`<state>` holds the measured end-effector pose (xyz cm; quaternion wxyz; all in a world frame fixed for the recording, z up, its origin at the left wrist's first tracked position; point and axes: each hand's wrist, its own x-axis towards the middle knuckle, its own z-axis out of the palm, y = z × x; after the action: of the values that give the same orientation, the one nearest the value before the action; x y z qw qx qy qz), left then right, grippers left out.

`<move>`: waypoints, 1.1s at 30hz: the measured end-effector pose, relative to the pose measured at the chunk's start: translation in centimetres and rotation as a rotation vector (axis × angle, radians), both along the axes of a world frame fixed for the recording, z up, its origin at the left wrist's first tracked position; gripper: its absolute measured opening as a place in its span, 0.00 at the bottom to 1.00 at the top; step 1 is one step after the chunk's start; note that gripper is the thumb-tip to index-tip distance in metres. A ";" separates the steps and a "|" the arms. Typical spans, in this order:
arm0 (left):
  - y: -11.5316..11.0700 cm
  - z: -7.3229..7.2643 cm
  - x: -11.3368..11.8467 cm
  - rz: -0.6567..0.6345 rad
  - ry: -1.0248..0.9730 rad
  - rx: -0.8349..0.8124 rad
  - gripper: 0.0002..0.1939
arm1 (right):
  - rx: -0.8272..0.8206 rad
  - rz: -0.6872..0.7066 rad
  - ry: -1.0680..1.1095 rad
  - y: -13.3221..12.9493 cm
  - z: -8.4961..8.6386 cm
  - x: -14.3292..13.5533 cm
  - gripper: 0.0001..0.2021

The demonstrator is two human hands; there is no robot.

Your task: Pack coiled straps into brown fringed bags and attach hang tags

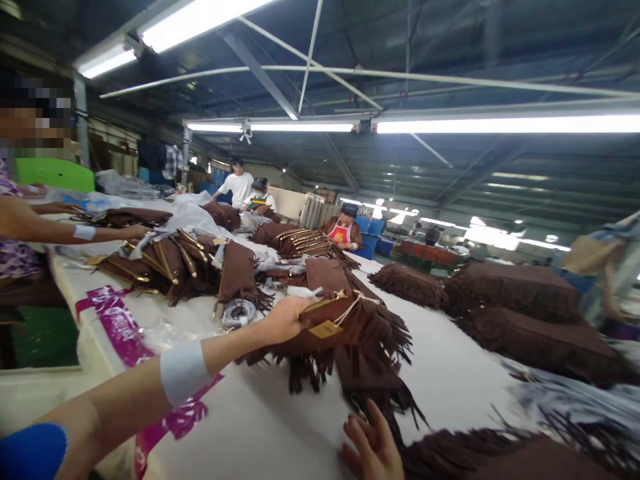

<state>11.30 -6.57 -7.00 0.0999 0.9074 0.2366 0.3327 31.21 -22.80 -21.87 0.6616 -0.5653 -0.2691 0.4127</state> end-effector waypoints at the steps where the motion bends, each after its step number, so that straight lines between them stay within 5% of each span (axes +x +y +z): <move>1: 0.1 0.2 -0.2 0.079 0.070 0.110 0.19 | -0.011 0.013 0.016 0.0 0.1 0.2 0.38; 6: 0.3 -0.4 -0.7 0.151 0.268 0.409 0.15 | -0.017 0.044 0.038 0.1 0.1 0.7 0.22; 14: 1.4 -2.2 -0.7 0.106 0.289 0.614 0.14 | -0.010 0.090 0.004 0.0 -0.3 1.1 0.21; 23: 1.4 -1.3 -1.2 -0.024 0.226 0.777 0.13 | 0.069 -0.037 -0.152 -1.0 2.3 -0.2 0.11; 28: 1.1 -0.2 -1.1 -0.121 0.303 0.832 0.11 | 0.226 0.027 -0.216 -1.3 4.0 -1.9 0.15; 33: 0.7 -0.2 -0.6 -0.177 0.368 0.869 0.11 | 0.286 0.160 -0.127 -1.1 3.5 -2.9 0.23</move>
<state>10.65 -5.91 -7.21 -0.3041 0.9256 0.0115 0.2249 28.29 -23.87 -18.39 0.6821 -0.4671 -0.4104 0.3849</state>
